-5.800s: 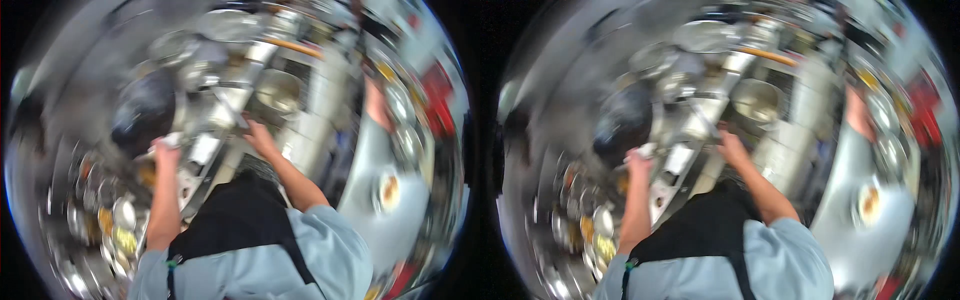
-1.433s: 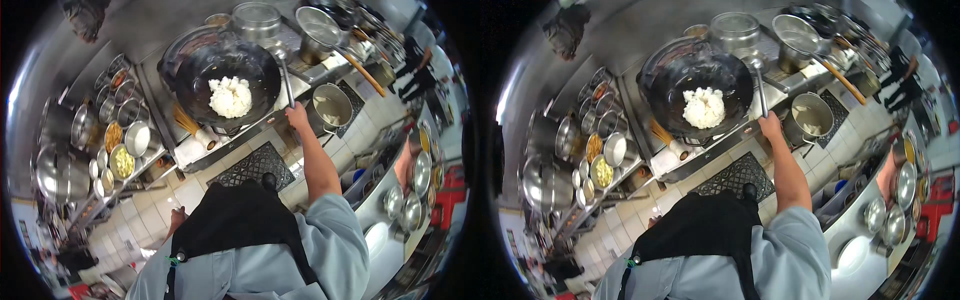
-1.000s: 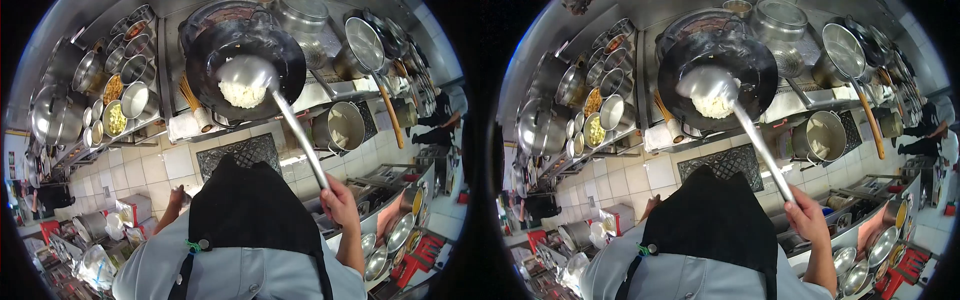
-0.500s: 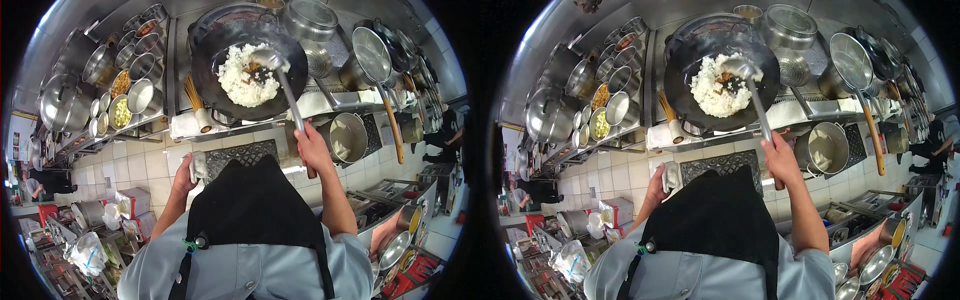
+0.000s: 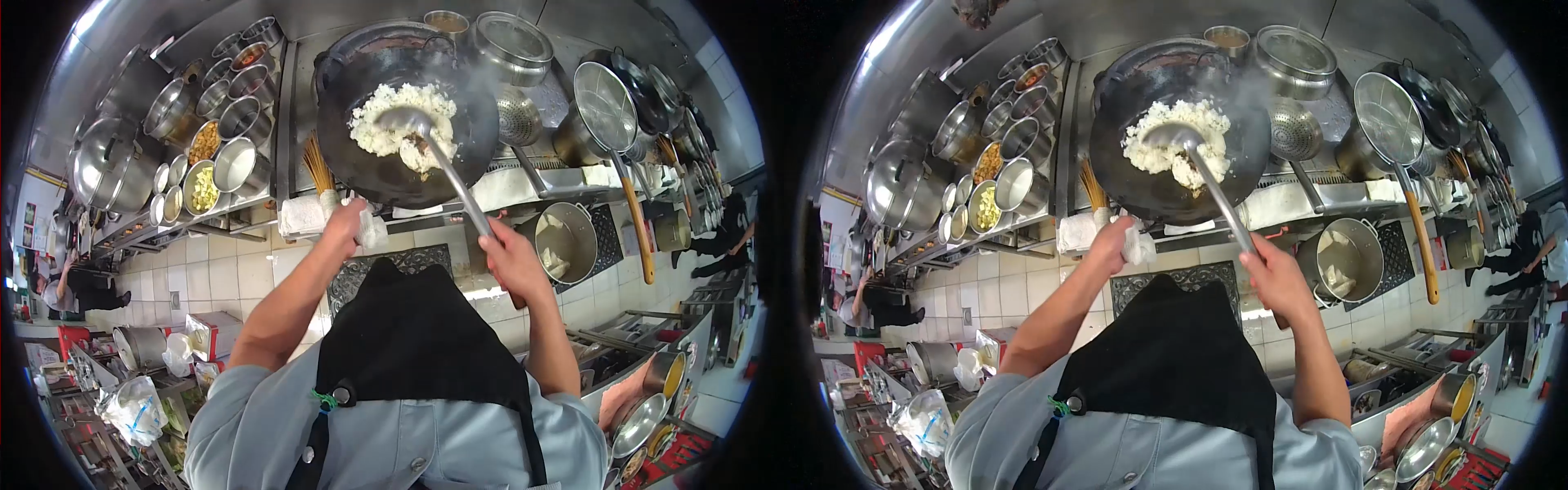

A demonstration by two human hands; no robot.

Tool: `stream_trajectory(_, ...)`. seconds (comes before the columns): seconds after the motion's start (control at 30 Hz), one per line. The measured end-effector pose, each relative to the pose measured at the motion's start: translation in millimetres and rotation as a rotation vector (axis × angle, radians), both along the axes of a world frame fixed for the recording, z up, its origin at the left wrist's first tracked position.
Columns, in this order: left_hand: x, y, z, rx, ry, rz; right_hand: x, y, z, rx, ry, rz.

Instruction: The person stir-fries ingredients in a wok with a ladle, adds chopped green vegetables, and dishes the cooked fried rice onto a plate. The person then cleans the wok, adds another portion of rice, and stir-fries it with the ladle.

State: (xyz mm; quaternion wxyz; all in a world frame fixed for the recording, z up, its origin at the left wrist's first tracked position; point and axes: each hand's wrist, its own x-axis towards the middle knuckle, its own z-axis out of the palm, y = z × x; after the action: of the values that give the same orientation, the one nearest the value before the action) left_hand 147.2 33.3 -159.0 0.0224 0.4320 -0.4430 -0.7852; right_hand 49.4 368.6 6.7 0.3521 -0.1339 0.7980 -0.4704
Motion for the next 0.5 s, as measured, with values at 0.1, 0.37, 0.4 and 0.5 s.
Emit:
stream_trajectory(0.1, -7.5, 11.5, 3.2, -0.034, 0.062, 0.11, -26.4, -30.9, -4.3, -0.057, -0.005, -0.075)
stream_trajectory(0.37, -1.0, -9.8, 9.5, 0.044, 0.203, 0.078, 7.5, 20.6, -90.5, -0.083, 0.401, 0.113)
stream_trajectory(0.4, -5.1, -12.0, 8.6, 0.111, 0.202, 0.081, 15.0, 28.5, -55.7, -0.048, 0.137, 0.065)
stream_trajectory(0.5, -30.4, -6.1, -2.9, 0.207, 0.219, 0.133, 8.8, 17.6, -25.7, -0.104, -0.125, 0.005)
